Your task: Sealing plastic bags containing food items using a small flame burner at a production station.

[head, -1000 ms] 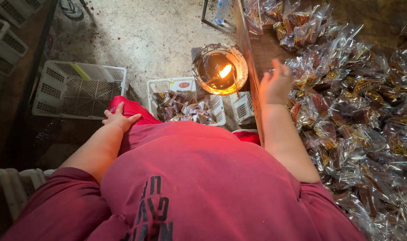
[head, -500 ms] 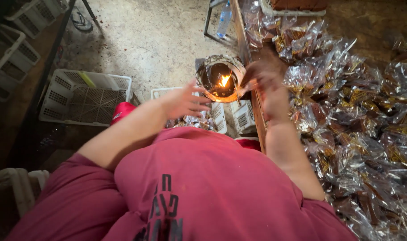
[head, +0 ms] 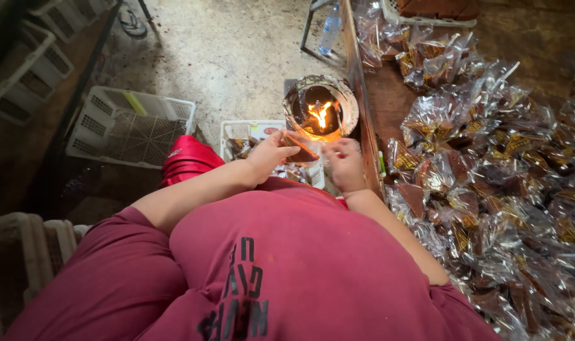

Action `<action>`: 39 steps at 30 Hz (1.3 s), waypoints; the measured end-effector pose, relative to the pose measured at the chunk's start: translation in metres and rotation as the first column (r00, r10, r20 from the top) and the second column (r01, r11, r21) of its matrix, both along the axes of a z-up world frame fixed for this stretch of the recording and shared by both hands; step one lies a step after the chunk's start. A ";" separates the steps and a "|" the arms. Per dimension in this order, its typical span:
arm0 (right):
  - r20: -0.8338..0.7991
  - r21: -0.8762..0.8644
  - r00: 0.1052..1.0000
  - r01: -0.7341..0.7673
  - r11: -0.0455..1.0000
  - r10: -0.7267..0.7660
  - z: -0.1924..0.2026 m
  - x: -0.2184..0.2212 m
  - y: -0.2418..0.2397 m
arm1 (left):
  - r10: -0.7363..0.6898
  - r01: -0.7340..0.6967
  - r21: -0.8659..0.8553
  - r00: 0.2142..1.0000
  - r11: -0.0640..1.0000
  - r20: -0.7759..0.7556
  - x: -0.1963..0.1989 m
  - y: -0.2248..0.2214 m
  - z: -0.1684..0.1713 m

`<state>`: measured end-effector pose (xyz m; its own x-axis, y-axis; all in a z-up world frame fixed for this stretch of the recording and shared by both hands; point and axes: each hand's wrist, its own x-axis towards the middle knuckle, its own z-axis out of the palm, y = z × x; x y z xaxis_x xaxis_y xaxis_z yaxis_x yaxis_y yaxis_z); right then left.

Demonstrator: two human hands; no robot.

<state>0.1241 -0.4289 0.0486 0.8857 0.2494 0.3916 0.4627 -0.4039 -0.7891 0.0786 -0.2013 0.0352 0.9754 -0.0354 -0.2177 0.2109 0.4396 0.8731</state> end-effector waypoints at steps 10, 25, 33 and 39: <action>-0.344 -0.022 0.924 -0.185 0.983 0.166 0.066 -0.032 0.014 | -0.004 -0.005 -0.053 0.986 0.999 -0.168 -0.017 -0.002 0.033; -0.375 0.276 0.921 -0.001 0.961 0.108 0.028 -0.015 0.004 | -0.039 0.041 0.012 0.992 0.999 -0.122 -0.003 -0.009 0.010; -0.543 -0.130 0.840 -0.079 0.988 -0.004 -0.008 0.029 -0.013 | 0.268 -0.260 0.373 0.963 0.891 0.030 0.006 0.002 0.010; -0.806 0.443 0.560 0.359 0.821 0.190 0.091 -0.021 0.012 | -0.413 0.333 0.895 0.890 0.297 -0.194 0.004 -0.024 0.031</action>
<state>0.1033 -0.4172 0.1396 0.8781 0.1622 -0.4501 -0.4749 0.1804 -0.8614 0.0823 -0.2256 0.0663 0.9241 -0.2256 -0.3084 0.0617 -0.7085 0.7030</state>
